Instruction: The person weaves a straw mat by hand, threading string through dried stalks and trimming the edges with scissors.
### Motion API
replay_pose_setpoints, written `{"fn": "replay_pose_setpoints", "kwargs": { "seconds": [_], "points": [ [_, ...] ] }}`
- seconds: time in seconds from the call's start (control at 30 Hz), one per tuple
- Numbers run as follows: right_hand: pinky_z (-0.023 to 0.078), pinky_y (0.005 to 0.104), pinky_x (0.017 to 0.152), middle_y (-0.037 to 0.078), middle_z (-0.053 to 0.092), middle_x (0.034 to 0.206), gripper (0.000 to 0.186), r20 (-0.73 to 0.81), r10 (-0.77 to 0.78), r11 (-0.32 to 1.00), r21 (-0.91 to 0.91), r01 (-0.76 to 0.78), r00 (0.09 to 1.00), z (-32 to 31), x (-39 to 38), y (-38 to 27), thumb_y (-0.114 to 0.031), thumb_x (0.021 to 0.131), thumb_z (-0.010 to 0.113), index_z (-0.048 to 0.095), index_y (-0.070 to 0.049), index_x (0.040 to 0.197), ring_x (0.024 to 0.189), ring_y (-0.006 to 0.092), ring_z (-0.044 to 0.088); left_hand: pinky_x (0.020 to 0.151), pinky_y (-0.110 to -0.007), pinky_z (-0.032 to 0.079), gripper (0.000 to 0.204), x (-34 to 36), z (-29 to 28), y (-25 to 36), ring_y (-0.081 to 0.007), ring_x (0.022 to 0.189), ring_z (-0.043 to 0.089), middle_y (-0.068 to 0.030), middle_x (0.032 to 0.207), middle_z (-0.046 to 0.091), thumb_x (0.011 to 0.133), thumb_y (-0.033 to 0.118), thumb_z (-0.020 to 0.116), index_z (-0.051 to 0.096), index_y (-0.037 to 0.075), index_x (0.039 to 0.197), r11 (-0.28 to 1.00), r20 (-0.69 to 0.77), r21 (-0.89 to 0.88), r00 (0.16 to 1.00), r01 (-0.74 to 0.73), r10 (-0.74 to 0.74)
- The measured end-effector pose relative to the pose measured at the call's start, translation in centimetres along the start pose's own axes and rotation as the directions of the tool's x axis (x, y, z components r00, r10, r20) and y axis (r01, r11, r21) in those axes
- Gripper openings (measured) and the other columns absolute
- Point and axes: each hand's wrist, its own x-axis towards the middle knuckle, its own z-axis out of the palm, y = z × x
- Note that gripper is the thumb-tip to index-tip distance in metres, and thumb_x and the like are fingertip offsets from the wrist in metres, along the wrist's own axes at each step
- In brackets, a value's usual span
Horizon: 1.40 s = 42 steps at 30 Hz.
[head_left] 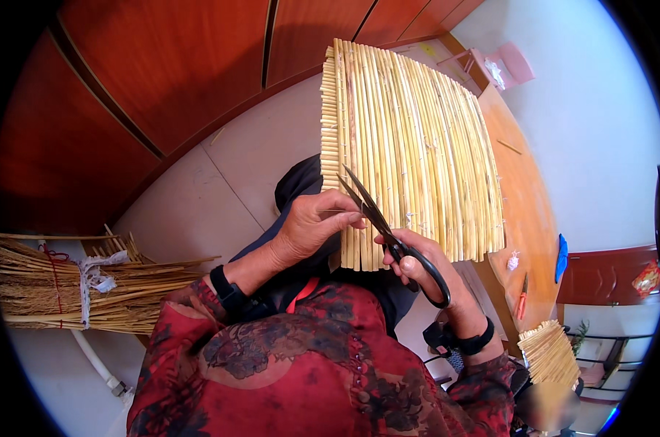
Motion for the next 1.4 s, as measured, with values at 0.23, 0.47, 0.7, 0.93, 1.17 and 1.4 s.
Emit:
{"fn": "replay_pose_setpoints", "kwargs": {
  "seconds": [0.23, 0.47, 0.7, 0.93, 1.17, 1.4],
  "points": [
    [0.031, 0.0173, 0.046, 0.000, 0.048, 0.067, 0.051, 0.029, 0.011, 0.951, 0.308, -0.020, 1.000, 0.5, 0.9, 0.5, -0.043, 0.084, 0.049, 0.050, 0.003, 0.106, 0.050, 0.0054, 0.040, 0.073, -0.028, 0.052, 0.005, 0.3, -0.5, -0.1, -0.0187, 0.078, 0.063, -0.0117, 0.082, 0.062, 0.083, -0.001, 0.054, 0.058, -0.004, 0.084, 1.000, -0.021, -0.020, 1.000, 0.016, -0.017],
    [0.029, 0.0166, 0.045, -0.004, 0.043, 0.063, 0.051, -0.039, 0.075, 0.985, 0.160, -0.068, 0.996, 0.6, 0.9, 0.5, -0.039, 0.075, 0.063, 0.052, -0.001, 0.106, 0.050, 0.0042, 0.038, 0.070, -0.026, 0.051, 0.006, 0.4, -0.3, 0.7, -0.0170, 0.075, 0.063, -0.0105, 0.080, 0.063, 0.082, 0.001, 0.056, 0.059, -0.004, 0.084, 0.994, 0.002, -0.070, 0.997, 0.082, -0.082],
    [0.033, 0.0170, 0.049, 0.000, 0.045, 0.073, 0.050, 0.111, 0.099, 0.942, 0.309, -0.129, 0.989, -1.0, 0.4, 0.8, -0.035, 0.074, 0.065, 0.052, -0.001, 0.108, 0.055, 0.0050, 0.040, 0.069, -0.026, 0.050, 0.009, 0.5, -0.9, 0.0, -0.0155, 0.073, 0.062, -0.0102, 0.077, 0.063, 0.081, 0.003, 0.058, 0.060, -0.004, 0.086, 0.951, 0.023, -0.295, 0.996, 0.090, -0.087],
    [0.040, 0.0230, 0.060, 0.002, 0.046, 0.075, 0.060, -0.117, -0.068, 0.975, -0.219, 0.041, 0.991, 0.1, 0.1, 1.1, -0.031, 0.062, 0.079, 0.052, -0.001, 0.106, 0.067, 0.0090, 0.046, 0.067, -0.025, 0.050, 0.008, 0.3, -0.6, -0.1, -0.0147, 0.071, 0.061, -0.0095, 0.076, 0.063, 0.080, 0.003, 0.059, 0.060, -0.004, 0.084, 0.941, 0.010, -0.302, 0.987, 0.155, -0.159],
    [0.040, 0.0228, 0.057, 0.001, 0.048, 0.070, 0.053, -0.129, -0.006, 0.929, -0.368, -0.042, 0.992, 0.1, 0.2, 0.4, -0.029, 0.064, 0.078, 0.053, 0.000, 0.101, 0.063, 0.0088, 0.046, 0.064, -0.024, 0.049, 0.006, 0.1, -0.6, -0.2, -0.0138, 0.067, 0.061, -0.0091, 0.076, 0.063, 0.080, 0.002, 0.059, 0.060, -0.004, 0.082, 0.966, 0.006, -0.224, 0.992, 0.128, -0.130],
    [0.035, 0.0182, 0.052, -0.003, 0.047, 0.068, 0.046, -0.025, 0.107, 0.985, 0.140, -0.103, 0.994, 0.6, 0.1, 1.3, -0.034, 0.074, 0.070, 0.053, -0.002, 0.102, 0.056, 0.0045, 0.041, 0.061, -0.023, 0.048, 0.006, 0.1, -0.8, -0.1, -0.0128, 0.065, 0.059, -0.0089, 0.077, 0.062, 0.080, 0.003, 0.059, 0.059, -0.003, 0.082, 0.970, 0.030, -0.210, 0.992, 0.124, -0.120]
  ]
}}
